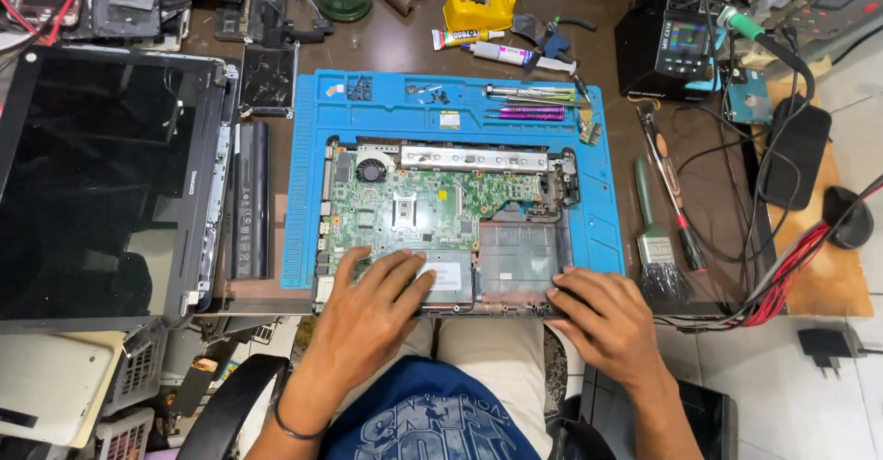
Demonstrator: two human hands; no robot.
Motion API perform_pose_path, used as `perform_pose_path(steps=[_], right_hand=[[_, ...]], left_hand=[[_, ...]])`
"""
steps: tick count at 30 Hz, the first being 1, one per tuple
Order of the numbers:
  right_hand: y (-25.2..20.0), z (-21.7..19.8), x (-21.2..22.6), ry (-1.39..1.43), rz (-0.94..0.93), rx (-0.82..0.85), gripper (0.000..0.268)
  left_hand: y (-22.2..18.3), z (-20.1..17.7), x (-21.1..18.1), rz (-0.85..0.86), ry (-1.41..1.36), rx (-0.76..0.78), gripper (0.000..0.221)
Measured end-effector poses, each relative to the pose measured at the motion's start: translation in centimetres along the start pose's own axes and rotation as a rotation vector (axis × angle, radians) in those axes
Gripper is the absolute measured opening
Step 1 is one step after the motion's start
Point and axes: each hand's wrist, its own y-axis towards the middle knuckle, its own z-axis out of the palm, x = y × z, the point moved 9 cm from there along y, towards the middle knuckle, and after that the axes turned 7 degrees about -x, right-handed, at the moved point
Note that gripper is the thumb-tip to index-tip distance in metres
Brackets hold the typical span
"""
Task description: Reinstalling a motherboard into a laptop chassis, cleaning the screen with a brush, and securing components with a screwdriver.
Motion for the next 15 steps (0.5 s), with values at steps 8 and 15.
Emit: perform_pose_path(steps=[8,15], right_hand=[[4.4,2.1,-0.8,-0.126,0.061,0.084,0.043],[9.5,6.7,-0.5,-0.229,0.082,0.199,0.053]], left_hand=[[-0.8,0.0,0.6,-0.062,-0.062,-0.001,0.051],[-0.9,-0.1,5.0,-0.211,0.064,0.003,0.055]])
